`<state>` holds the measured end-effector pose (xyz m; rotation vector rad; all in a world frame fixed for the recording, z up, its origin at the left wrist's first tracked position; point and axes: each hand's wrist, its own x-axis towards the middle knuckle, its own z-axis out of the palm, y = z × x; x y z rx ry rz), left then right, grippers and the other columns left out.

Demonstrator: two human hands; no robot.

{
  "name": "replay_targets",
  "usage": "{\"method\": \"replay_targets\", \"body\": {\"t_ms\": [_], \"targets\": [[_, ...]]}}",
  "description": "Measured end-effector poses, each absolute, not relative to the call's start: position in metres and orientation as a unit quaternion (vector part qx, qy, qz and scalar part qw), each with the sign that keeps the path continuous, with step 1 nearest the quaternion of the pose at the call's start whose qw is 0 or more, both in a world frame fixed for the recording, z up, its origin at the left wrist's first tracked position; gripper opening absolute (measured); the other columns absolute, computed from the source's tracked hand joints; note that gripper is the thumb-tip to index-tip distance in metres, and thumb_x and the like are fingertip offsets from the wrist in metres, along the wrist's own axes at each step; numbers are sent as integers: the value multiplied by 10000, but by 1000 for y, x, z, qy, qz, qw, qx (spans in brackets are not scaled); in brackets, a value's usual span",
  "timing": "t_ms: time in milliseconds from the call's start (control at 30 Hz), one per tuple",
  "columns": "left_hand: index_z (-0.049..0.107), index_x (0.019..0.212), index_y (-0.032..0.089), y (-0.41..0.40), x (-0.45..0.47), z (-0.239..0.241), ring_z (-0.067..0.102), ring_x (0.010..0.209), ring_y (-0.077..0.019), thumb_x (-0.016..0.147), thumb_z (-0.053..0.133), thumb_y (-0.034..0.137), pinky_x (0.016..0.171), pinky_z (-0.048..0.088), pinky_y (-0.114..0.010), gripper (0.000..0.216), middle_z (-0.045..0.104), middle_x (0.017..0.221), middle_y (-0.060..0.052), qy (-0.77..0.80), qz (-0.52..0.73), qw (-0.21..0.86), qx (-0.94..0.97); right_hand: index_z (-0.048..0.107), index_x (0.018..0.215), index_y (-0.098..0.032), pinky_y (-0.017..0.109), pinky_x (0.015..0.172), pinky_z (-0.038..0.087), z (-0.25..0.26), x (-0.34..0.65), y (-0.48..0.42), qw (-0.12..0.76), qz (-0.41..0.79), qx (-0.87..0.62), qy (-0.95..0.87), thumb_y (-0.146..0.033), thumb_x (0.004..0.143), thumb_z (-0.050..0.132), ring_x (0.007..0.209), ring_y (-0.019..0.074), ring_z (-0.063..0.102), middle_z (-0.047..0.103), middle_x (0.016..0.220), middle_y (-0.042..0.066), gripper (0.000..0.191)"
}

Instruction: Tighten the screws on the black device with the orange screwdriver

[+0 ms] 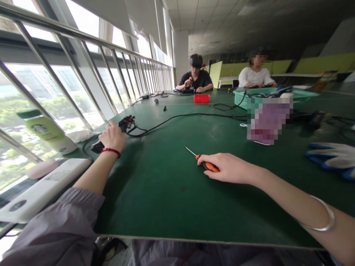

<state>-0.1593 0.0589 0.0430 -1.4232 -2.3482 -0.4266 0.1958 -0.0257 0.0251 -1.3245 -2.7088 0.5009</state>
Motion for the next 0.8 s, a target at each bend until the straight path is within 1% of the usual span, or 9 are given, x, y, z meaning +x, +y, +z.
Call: {"method": "replay_targets", "body": {"t_ms": [67, 133, 333, 467, 600, 700, 800], "targets": [[391, 1163, 44, 60, -165, 41, 562, 1048, -366, 785, 474, 183, 791, 471, -459, 412, 537, 1154, -223, -824, -144, 202, -509, 547, 1128, -282, 300, 694, 426, 25, 196, -26, 42, 163, -431, -886, -360, 811, 486, 843, 202, 629, 655, 1055, 22, 332], [400, 1150, 55, 62, -169, 38, 550, 1062, -353, 767, 504, 164, 792, 471, -447, 412, 522, 1164, -222, -820, -122, 201, -522, 547, 1137, -282, 301, 699, 426, 25, 196, -26, 42, 162, -428, -888, -368, 806, 497, 826, 196, 627, 659, 1035, 19, 346], [419, 1124, 61, 65, -173, 32, 537, 1051, -343, 779, 502, 191, 775, 468, -421, 378, 506, 1166, -212, -811, -93, 184, -547, 548, 1151, -281, 293, 704, 430, 25, 196, -27, 44, 165, -421, -891, -358, 796, 512, 866, 202, 627, 650, 1074, 23, 365], [420, 1121, 69, 62, -174, 33, 524, 1042, -334, 795, 459, 201, 780, 449, -433, 354, 501, 1165, -203, -795, -115, 193, -563, 548, 1156, -279, 286, 685, 424, 26, 195, -27, 43, 163, -420, -892, -318, 795, 500, 832, 193, 627, 655, 1040, 20, 366], [447, 1117, 92, 61, -176, 33, 511, 1029, -324, 821, 397, 196, 819, 416, -447, 318, 509, 1134, -181, -764, -152, 254, -574, 551, 1147, -273, 280, 668, 415, 27, 195, -28, 45, 164, -419, -892, -304, 792, 495, 788, 180, 619, 660, 991, 17, 360], [456, 1140, 115, 61, -172, 34, 499, 1023, -303, 855, 347, 218, 840, 394, -422, 322, 511, 1121, -155, -726, -166, 301, -596, 554, 1134, -268, 283, 664, 409, 27, 195, -28, 46, 159, -419, -893, -299, 791, 489, 778, 181, 614, 659, 969, 17, 351], [483, 1144, 148, 63, -157, 35, 485, 1047, -291, 857, 353, 227, 865, 377, -397, 325, 521, 1106, -132, -683, -188, 307, -635, 553, 1135, -264, 280, 656, 405, 27, 194, -28, 43, 157, -419, -893, -305, 793, 484, 769, 181, 612, 658, 950, 18, 351]]}}
